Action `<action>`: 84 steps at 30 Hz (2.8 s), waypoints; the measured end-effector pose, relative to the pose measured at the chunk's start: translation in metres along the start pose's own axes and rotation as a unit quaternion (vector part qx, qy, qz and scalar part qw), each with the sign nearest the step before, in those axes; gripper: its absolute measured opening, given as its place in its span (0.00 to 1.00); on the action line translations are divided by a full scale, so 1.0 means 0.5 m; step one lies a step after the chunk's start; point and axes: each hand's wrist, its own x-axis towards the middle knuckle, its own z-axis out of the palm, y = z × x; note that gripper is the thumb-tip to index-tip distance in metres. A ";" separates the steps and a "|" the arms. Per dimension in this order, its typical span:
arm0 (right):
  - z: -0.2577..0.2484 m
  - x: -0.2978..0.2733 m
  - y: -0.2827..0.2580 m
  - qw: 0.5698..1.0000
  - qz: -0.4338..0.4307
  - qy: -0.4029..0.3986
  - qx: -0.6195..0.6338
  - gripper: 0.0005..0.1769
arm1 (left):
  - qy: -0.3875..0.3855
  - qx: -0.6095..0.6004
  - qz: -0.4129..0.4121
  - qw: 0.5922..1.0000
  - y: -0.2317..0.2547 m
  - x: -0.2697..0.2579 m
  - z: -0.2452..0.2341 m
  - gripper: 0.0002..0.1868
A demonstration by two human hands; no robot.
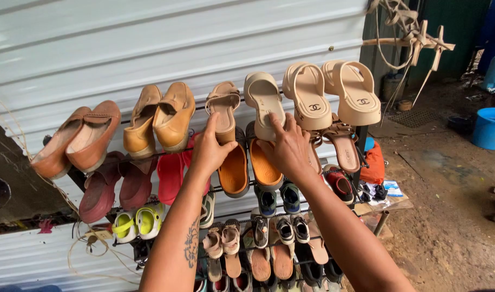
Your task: Organizing various shoes and sandals on a multi-tiered shoe rack.
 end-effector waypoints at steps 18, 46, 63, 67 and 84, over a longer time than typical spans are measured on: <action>0.056 -0.004 0.018 0.995 -0.017 0.089 0.031 0.43 | 0.024 -0.009 0.018 0.999 -0.008 -0.005 0.025 0.51; 0.074 -0.540 -0.286 0.959 -0.166 0.149 0.177 0.48 | -0.050 -0.398 -0.123 0.908 -0.114 -0.657 -0.207 0.36; 0.485 -1.248 -0.399 0.816 0.172 -0.504 0.226 0.70 | -0.172 -0.320 -0.515 0.777 -0.467 -1.508 -0.027 0.35; 0.627 -1.398 -0.289 0.722 0.304 -0.592 0.192 0.72 | -0.304 -0.260 -0.522 0.753 -0.555 -1.617 0.125 0.39; 1.446 -1.893 0.414 0.860 0.279 -0.426 0.023 0.51 | -0.387 -0.069 -0.510 0.765 -1.080 -2.048 0.744 0.49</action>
